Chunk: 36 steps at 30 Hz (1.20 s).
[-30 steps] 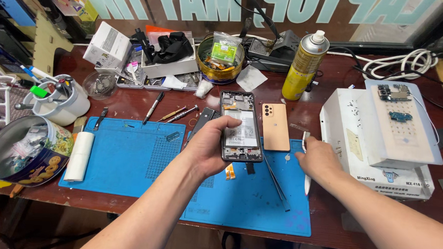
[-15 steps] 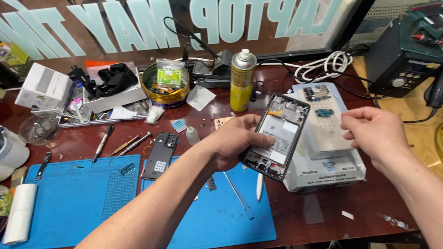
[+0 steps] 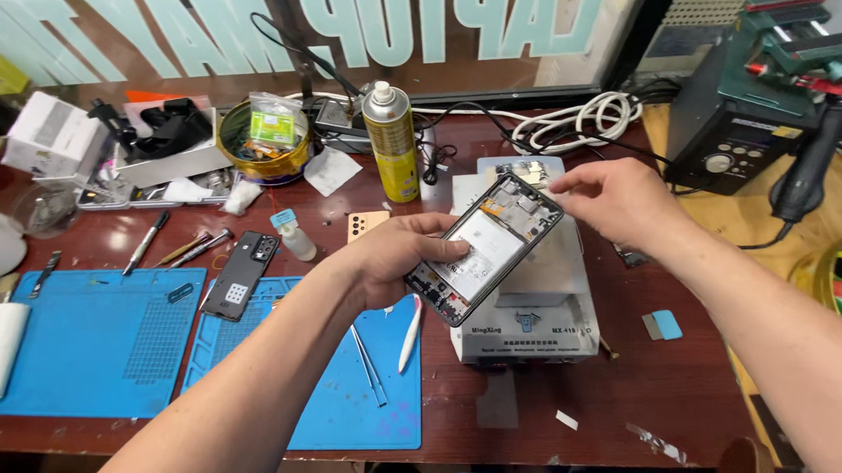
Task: The person cleans the internal components of a disassembled smartphone using a spray can and a toothbrush. They spray and scrub the phone's frame, battery area, and various small parts like the motherboard and ribbon cables before placing them back on the workbench.
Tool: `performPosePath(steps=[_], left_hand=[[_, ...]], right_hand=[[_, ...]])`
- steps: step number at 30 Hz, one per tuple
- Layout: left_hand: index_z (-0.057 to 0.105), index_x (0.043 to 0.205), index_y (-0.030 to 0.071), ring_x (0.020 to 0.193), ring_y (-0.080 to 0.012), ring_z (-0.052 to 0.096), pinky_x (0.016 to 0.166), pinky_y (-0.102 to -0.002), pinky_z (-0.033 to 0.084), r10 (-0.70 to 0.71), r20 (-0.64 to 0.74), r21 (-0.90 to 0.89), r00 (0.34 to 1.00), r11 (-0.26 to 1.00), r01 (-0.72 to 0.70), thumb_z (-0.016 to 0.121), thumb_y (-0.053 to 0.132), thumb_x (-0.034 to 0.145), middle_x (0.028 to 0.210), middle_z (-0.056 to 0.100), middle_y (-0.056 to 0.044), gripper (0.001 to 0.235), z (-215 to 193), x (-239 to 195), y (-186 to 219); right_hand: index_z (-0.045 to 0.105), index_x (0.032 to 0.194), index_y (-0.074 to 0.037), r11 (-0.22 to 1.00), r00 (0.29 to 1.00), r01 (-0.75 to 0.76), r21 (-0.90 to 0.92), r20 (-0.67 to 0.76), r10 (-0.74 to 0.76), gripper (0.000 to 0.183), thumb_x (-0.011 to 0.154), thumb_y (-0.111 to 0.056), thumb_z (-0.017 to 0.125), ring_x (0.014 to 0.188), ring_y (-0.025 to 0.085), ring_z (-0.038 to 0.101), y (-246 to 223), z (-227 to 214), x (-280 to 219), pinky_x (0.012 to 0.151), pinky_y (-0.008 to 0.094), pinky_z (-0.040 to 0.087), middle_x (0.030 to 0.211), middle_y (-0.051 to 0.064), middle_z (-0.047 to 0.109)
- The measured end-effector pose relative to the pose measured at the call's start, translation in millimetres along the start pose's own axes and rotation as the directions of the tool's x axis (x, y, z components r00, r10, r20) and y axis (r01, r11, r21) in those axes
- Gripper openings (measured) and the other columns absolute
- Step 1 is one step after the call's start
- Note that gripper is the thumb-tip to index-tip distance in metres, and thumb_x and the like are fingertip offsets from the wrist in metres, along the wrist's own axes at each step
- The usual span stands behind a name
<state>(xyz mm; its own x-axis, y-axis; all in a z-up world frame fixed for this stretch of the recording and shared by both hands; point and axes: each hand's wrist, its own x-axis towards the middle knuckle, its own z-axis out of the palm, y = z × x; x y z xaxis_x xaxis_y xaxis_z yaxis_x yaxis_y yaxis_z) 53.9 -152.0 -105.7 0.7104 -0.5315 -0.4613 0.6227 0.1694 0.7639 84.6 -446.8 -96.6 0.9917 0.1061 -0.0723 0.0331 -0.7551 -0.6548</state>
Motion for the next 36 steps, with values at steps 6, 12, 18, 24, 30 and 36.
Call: performPosePath(steps=[6, 12, 18, 24, 30, 36], left_hand=[[0.066, 0.129, 0.005, 0.093, -0.0238, 0.075, 0.081, -0.042, 0.064, -0.062, -0.102, 0.002, 0.993, 0.998, 0.063, 0.064, 0.001, 0.09, 0.108, 0.076, -0.014, 0.039, -9, -30, 0], [0.065, 0.12, 0.002, 0.096, -0.0243, 0.075, 0.087, -0.04, 0.063, -0.058, -0.076, -0.026, 0.995, 0.998, 0.056, 0.061, -0.005, 0.09, 0.11, 0.075, -0.015, 0.031, -13, -33, -2], [0.063, 0.12, -0.002, 0.095, -0.0243, 0.076, 0.088, -0.041, 0.063, -0.092, -0.084, -0.082, 0.992, 0.993, 0.085, 0.06, -0.003, 0.092, 0.109, 0.075, -0.017, 0.028, -11, -30, -2], [0.064, 0.121, 0.0, 0.099, -0.0232, 0.076, 0.088, -0.038, 0.063, -0.064, -0.073, -0.16, 0.995, 0.986, 0.051, 0.058, -0.001, 0.094, 0.112, 0.075, -0.015, 0.028, -16, -37, -3], [0.064, 0.122, 0.002, 0.1, -0.023, 0.074, 0.088, -0.041, 0.062, -0.08, -0.066, -0.142, 0.995, 0.987, 0.07, 0.058, -0.002, 0.093, 0.113, 0.075, -0.013, 0.029, -13, -34, -8], [0.062, 0.124, 0.002, 0.1, -0.0237, 0.075, 0.09, -0.041, 0.062, -0.072, -0.063, -0.161, 0.995, 0.985, 0.061, 0.059, 0.0, 0.093, 0.115, 0.074, -0.014, 0.031, -16, -33, -7]], right_hand=[[0.08, 0.109, -0.019, 0.938, 0.962, 0.274, -0.211, 0.068, -0.266, 0.033, 0.076, -0.021, 0.08, 0.08, 0.024, 0.074, 1, 16, 8, 0.077, 0.037, 0.058, 0.093, 0.008, 0.077], [0.078, 0.105, -0.015, 0.951, 0.975, 0.222, -0.215, 0.045, -0.218, 0.034, 0.074, -0.026, 0.083, 0.091, 0.026, 0.073, -1, 25, 6, 0.082, 0.039, 0.057, 0.098, 0.009, 0.075], [0.079, 0.109, -0.015, 0.953, 0.988, 0.152, -0.261, 0.043, -0.146, 0.036, 0.075, -0.028, 0.083, 0.092, 0.026, 0.073, -11, 24, 1, 0.085, 0.039, 0.057, 0.097, 0.009, 0.076], [0.08, 0.109, -0.017, 0.956, 0.989, 0.143, -0.256, 0.008, -0.146, 0.035, 0.076, -0.03, 0.082, 0.094, 0.025, 0.073, -15, 28, -6, 0.085, 0.038, 0.058, 0.102, 0.008, 0.075], [0.079, 0.109, -0.015, 0.96, 0.998, 0.069, -0.273, 0.005, -0.07, 0.036, 0.077, -0.031, 0.082, 0.094, 0.025, 0.074, -15, 27, -6, 0.087, 0.037, 0.058, 0.1, 0.009, 0.076], [0.075, 0.12, -0.014, 0.954, 0.985, 0.105, -0.282, -0.101, -0.139, 0.047, 0.078, -0.034, 0.081, 0.099, 0.029, 0.072, -16, 16, 5, 0.09, 0.04, 0.056, 0.106, 0.012, 0.075]])
